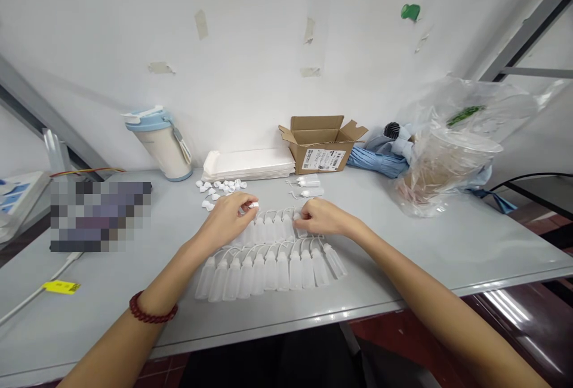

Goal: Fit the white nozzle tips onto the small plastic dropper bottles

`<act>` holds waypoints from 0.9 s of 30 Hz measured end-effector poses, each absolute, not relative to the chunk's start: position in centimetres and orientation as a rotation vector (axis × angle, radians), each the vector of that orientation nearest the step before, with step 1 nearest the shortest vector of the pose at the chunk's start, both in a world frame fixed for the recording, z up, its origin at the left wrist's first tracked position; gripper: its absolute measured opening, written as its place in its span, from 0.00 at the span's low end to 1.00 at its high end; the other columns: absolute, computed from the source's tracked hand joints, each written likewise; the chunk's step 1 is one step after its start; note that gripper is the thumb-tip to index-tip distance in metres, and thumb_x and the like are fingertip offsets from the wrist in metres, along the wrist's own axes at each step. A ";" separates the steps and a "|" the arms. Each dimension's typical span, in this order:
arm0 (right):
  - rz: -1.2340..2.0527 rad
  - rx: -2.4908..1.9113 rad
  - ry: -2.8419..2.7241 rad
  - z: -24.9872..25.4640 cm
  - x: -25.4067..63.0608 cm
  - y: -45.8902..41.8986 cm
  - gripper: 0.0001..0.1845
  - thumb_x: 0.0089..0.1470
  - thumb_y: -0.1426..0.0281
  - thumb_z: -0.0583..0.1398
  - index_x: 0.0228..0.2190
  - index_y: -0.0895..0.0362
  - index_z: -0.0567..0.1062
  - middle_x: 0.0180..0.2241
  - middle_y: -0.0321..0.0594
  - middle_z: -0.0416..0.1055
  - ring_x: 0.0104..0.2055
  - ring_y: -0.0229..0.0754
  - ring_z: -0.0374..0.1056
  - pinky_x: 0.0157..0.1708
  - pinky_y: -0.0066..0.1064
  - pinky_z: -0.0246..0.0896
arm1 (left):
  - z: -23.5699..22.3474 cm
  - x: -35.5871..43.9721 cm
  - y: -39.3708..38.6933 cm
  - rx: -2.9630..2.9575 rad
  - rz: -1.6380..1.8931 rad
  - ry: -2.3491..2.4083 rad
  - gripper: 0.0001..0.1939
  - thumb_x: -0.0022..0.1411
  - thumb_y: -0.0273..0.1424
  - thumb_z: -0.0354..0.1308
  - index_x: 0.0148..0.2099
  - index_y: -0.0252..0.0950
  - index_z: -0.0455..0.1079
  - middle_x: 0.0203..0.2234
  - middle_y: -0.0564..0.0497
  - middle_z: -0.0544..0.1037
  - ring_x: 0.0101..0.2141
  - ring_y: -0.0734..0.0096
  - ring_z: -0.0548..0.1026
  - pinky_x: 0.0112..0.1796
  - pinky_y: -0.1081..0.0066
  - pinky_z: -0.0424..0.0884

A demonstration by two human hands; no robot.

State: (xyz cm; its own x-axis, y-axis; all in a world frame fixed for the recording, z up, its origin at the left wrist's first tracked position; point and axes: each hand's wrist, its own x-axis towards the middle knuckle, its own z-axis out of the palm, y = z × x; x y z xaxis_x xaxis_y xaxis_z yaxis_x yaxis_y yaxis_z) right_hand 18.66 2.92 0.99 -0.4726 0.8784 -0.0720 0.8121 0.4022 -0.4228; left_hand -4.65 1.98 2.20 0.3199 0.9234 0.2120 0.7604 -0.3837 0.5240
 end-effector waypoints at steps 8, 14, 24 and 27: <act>0.562 -1.379 -2.264 1.4 18.2 3.0 0.13 0.46 0.69 0.54 0.14 0.58 0.60 0.15 0.31 0.57 0.20 0.31 0.51 0.22 0.26 0.43 | 2.3 -4.4 1.7 2.055 0.778 1.430 0.11 0.57 0.37 0.54 0.36 0.36 0.71 0.34 0.48 0.77 0.36 0.64 0.74 0.36 0.68 0.69; 0.732 -1.200 -2.089 1.8 17.6 2.0 0.07 0.46 0.69 0.57 0.21 0.59 0.67 0.18 0.32 0.62 0.21 0.32 0.56 0.23 0.25 0.51 | 2.4 -4.0 1.4 1.846 0.750 1.239 0.16 0.57 0.41 0.56 0.42 0.35 0.72 0.39 0.48 0.77 0.33 0.66 0.74 0.38 0.65 0.71; 1.279 -0.999 -2.016 1.4 17.2 1.1 0.10 0.53 0.65 0.56 0.28 0.59 0.69 0.21 0.32 0.64 0.21 0.32 0.62 0.23 0.25 0.58 | 2.4 -3.9 1.3 1.652 0.816 1.037 0.19 0.55 0.40 0.59 0.46 0.35 0.73 0.42 0.46 0.76 0.30 0.71 0.73 0.39 0.63 0.69; 1.334 -0.974 -2.004 1.4 17.3 1.1 0.13 0.55 0.62 0.56 0.30 0.60 0.71 0.24 0.33 0.65 0.21 0.31 0.63 0.22 0.25 0.60 | 2.6 -3.9 1.2 1.678 0.802 1.027 0.17 0.56 0.40 0.60 0.45 0.36 0.73 0.41 0.47 0.76 0.30 0.71 0.72 0.38 0.64 0.69</act>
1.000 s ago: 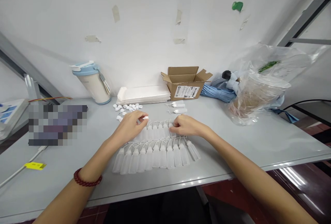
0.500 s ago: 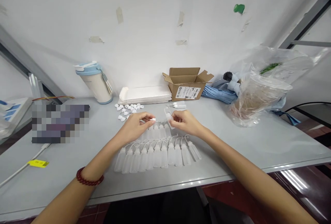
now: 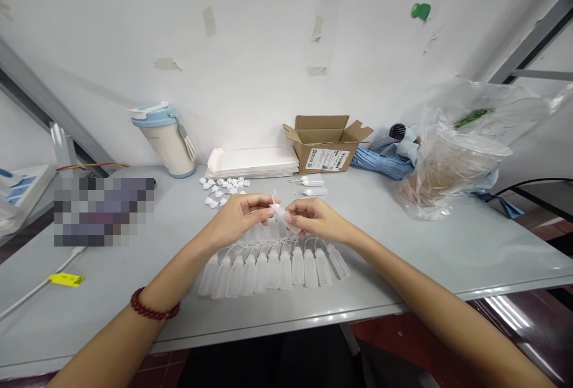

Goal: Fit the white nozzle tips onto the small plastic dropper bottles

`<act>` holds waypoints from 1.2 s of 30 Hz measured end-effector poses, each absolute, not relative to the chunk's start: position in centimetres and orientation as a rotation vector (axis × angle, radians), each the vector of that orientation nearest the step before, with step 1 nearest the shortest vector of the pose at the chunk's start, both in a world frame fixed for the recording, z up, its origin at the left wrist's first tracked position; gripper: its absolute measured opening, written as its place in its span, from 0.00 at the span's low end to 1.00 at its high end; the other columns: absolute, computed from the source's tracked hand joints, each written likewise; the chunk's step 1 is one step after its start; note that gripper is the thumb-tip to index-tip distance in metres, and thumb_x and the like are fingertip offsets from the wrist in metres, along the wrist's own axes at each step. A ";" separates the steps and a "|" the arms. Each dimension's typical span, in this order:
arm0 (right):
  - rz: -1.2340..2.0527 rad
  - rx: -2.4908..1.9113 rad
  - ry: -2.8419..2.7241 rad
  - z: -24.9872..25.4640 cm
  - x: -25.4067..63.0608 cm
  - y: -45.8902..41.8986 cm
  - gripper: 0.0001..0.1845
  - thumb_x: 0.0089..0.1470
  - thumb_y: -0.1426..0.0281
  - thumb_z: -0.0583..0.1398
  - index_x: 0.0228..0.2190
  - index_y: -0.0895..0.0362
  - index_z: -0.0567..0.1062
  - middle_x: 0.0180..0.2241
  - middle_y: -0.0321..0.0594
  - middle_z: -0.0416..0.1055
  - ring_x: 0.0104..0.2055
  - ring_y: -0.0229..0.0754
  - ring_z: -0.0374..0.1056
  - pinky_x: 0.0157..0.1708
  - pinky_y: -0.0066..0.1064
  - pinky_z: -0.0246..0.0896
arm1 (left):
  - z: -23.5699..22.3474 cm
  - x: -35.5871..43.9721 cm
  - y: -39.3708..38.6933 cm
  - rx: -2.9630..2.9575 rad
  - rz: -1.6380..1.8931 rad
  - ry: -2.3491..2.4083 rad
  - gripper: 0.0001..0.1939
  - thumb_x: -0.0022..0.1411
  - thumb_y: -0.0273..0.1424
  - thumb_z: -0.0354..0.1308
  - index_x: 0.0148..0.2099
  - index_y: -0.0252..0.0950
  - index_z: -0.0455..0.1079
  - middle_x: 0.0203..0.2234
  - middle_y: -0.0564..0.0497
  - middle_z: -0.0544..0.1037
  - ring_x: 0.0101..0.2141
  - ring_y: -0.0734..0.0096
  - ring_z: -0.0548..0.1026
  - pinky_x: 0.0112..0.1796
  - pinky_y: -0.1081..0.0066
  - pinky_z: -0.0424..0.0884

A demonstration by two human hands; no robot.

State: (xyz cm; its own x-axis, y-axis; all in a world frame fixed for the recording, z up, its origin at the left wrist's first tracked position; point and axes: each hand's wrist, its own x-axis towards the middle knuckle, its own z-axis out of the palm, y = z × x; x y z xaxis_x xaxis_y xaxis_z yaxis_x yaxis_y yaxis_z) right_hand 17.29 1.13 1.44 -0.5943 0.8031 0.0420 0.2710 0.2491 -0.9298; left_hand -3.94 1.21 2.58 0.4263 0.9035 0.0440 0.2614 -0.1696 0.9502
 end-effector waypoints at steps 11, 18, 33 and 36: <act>1.303 -1.060 -1.782 1.9 17.1 1.5 0.12 0.53 0.65 0.59 0.36 0.59 0.70 0.26 0.35 0.67 0.21 0.30 0.61 0.16 0.22 0.54 | 2.8 -3.6 1.0 1.751 0.823 1.136 0.13 0.55 0.40 0.59 0.36 0.36 0.74 0.36 0.50 0.77 0.27 0.72 0.71 0.35 0.69 0.69; 1.390 -0.926 -1.724 1.4 17.1 1.6 0.13 0.51 0.66 0.61 0.38 0.58 0.67 0.37 0.40 0.66 0.28 0.33 0.68 0.24 0.28 0.66 | 2.5 -3.6 1.2 1.739 0.825 1.134 0.13 0.56 0.40 0.58 0.36 0.36 0.74 0.31 0.51 0.76 0.28 0.72 0.71 0.35 0.69 0.68; 1.587 -0.872 -1.630 2.0 17.0 1.2 0.15 0.55 0.59 0.57 0.38 0.54 0.59 0.23 0.33 0.72 0.22 0.38 0.73 0.20 0.25 0.65 | 3.0 -4.1 1.1 1.730 0.803 1.056 0.15 0.56 0.42 0.57 0.36 0.35 0.74 0.28 0.49 0.76 0.29 0.69 0.73 0.36 0.66 0.70; 1.600 -0.882 -1.628 1.9 17.0 1.2 0.15 0.56 0.56 0.54 0.37 0.53 0.59 0.22 0.32 0.71 0.20 0.39 0.72 0.17 0.25 0.63 | 3.1 -3.9 1.0 1.745 0.830 1.057 0.15 0.56 0.41 0.58 0.38 0.35 0.74 0.32 0.48 0.77 0.30 0.69 0.73 0.36 0.66 0.70</act>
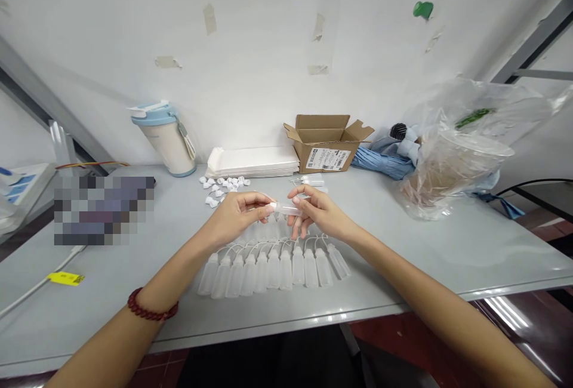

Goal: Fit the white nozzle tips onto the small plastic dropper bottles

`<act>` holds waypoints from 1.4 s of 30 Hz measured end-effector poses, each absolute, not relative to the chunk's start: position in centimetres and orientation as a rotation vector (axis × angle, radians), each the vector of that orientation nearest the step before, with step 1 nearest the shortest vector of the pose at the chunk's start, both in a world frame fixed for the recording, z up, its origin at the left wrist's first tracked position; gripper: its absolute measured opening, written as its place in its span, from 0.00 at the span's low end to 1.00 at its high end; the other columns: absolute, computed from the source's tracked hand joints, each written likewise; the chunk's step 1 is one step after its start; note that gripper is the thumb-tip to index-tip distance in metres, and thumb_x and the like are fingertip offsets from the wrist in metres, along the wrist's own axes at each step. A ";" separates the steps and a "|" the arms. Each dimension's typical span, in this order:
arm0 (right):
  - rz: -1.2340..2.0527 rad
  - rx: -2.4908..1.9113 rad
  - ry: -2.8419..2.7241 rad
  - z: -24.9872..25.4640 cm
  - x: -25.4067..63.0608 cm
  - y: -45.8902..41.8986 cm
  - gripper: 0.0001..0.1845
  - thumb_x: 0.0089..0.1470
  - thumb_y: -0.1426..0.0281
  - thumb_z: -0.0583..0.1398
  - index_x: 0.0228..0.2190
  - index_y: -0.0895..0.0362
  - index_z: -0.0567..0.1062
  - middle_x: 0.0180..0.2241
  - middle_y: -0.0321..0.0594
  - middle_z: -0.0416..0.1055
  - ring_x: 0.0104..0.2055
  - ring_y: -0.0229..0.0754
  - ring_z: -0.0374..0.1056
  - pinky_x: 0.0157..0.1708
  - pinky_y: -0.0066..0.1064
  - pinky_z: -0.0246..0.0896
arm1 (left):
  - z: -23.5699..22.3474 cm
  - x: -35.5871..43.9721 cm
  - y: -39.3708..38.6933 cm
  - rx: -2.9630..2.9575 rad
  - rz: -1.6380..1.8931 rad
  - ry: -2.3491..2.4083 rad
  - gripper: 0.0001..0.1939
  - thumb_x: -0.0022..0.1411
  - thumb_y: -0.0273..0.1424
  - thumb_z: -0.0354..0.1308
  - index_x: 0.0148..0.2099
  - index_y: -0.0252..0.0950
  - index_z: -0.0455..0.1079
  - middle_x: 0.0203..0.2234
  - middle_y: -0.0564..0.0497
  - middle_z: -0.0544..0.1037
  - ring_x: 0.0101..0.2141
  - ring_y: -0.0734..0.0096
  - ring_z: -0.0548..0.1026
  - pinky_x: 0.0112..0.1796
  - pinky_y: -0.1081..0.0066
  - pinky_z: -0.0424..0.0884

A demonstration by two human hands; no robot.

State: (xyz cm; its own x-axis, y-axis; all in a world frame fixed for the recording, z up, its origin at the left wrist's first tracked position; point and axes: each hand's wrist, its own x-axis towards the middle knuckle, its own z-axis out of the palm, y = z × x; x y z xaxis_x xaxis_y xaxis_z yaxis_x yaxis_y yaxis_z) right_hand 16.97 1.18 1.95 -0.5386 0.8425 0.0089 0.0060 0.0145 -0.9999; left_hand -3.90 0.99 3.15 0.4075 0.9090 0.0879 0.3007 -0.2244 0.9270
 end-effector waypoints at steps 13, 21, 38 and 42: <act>1.579 -0.881 -1.586 1.7 16.9 1.4 0.17 0.55 0.54 0.55 0.35 0.53 0.59 0.22 0.30 0.70 0.17 0.36 0.70 0.14 0.23 0.61 | 2.8 -3.7 1.1 1.585 0.859 1.074 0.16 0.55 0.43 0.59 0.32 0.33 0.75 0.29 0.49 0.77 0.27 0.71 0.73 0.32 0.69 0.73; 1.556 -0.891 -1.595 1.8 16.9 1.3 0.17 0.55 0.54 0.54 0.35 0.54 0.58 0.20 0.29 0.69 0.16 0.35 0.69 0.13 0.22 0.59 | 3.2 -3.7 0.8 1.681 0.752 1.071 0.16 0.57 0.43 0.57 0.31 0.34 0.73 0.25 0.51 0.76 0.24 0.73 0.71 0.28 0.71 0.70; 1.535 -0.908 -1.570 2.0 16.9 1.4 0.16 0.55 0.55 0.55 0.34 0.54 0.58 0.20 0.29 0.70 0.15 0.35 0.69 0.13 0.22 0.59 | 2.8 -3.4 0.9 1.709 0.776 1.176 0.24 0.60 0.48 0.50 0.28 0.33 0.72 0.24 0.48 0.77 0.23 0.72 0.72 0.28 0.70 0.70; 1.541 -0.907 -1.571 1.9 16.8 1.4 0.17 0.54 0.54 0.55 0.34 0.54 0.58 0.20 0.29 0.70 0.15 0.35 0.68 0.13 0.22 0.59 | 2.8 -3.6 1.0 1.756 0.735 1.137 0.23 0.60 0.47 0.51 0.27 0.33 0.72 0.24 0.48 0.76 0.23 0.72 0.72 0.28 0.70 0.71</act>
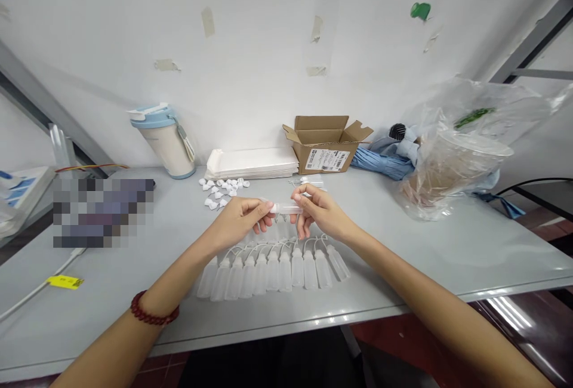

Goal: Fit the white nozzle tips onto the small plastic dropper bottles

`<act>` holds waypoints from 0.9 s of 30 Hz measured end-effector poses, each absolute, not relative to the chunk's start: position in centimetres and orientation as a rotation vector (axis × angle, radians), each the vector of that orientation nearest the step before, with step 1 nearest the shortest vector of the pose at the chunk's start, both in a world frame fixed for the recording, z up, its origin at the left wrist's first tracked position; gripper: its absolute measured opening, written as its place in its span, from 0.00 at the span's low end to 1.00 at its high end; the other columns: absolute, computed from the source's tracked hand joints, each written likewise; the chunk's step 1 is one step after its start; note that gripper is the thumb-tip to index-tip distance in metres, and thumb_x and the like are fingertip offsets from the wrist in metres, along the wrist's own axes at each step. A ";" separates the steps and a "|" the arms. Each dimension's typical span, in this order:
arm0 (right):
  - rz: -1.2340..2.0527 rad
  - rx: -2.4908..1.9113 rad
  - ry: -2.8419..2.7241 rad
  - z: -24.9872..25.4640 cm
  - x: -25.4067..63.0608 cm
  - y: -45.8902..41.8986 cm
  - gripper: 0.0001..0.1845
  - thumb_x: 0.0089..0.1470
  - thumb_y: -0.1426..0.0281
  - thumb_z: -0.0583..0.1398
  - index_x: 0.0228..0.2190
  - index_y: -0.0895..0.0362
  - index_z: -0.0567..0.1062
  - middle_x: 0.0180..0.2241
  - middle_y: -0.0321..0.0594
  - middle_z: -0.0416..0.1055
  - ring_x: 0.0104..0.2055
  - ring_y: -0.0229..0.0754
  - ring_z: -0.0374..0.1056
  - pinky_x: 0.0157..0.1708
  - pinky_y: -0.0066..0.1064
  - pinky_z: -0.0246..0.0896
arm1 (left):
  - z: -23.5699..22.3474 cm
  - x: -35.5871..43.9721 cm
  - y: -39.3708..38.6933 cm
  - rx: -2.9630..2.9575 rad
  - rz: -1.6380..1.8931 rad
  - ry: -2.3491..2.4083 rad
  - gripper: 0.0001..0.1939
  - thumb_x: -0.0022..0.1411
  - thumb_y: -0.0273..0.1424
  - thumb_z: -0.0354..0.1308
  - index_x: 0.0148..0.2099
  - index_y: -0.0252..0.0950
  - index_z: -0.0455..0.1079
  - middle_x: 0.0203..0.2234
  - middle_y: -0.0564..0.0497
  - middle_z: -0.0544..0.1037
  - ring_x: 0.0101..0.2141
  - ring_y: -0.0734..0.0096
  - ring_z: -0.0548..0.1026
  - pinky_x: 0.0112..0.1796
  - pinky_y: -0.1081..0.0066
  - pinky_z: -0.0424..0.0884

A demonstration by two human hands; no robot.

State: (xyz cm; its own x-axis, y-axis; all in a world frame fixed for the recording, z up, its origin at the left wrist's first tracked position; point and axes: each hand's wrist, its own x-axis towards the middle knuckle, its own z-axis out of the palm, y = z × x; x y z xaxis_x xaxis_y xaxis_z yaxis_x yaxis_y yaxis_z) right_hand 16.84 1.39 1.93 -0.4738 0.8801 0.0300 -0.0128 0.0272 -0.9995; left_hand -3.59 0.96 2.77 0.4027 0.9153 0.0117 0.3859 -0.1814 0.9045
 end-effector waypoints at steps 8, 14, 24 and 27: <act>1.551 -0.916 -1.558 1.8 16.8 1.5 0.17 0.54 0.54 0.55 0.33 0.54 0.58 0.19 0.28 0.70 0.14 0.35 0.68 0.12 0.22 0.58 | 3.2 -3.5 0.6 1.760 0.806 1.058 0.14 0.56 0.41 0.58 0.37 0.36 0.73 0.30 0.50 0.76 0.31 0.69 0.73 0.29 0.72 0.70; 1.544 -0.905 -1.565 1.8 16.8 1.4 0.17 0.55 0.54 0.55 0.33 0.54 0.58 0.19 0.28 0.70 0.14 0.35 0.68 0.12 0.22 0.58 | 2.8 -3.5 0.9 1.727 0.753 1.136 0.22 0.61 0.46 0.50 0.27 0.33 0.72 0.25 0.49 0.76 0.25 0.72 0.72 0.29 0.71 0.70; 1.554 -0.931 -1.556 2.0 16.7 1.3 0.17 0.54 0.54 0.55 0.32 0.54 0.58 0.17 0.28 0.69 0.13 0.35 0.66 0.12 0.22 0.57 | 3.2 -3.3 0.5 1.769 0.768 1.086 0.13 0.57 0.40 0.57 0.34 0.34 0.73 0.28 0.50 0.76 0.28 0.70 0.72 0.29 0.71 0.70; 1.556 -0.925 -1.553 2.0 16.8 1.3 0.17 0.54 0.54 0.54 0.32 0.54 0.58 0.17 0.28 0.68 0.13 0.35 0.66 0.12 0.22 0.57 | 3.3 -3.2 0.5 1.756 0.810 1.070 0.12 0.55 0.39 0.59 0.36 0.34 0.73 0.32 0.49 0.77 0.32 0.67 0.73 0.30 0.71 0.71</act>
State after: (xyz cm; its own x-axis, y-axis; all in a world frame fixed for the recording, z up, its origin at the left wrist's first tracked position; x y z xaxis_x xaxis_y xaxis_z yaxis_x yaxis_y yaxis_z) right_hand 16.76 1.29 1.99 -0.4678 0.8838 0.0095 -0.0112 0.0048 -0.9999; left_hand -3.24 0.50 3.31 0.4113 0.9083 0.0761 0.3205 -0.2223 0.9208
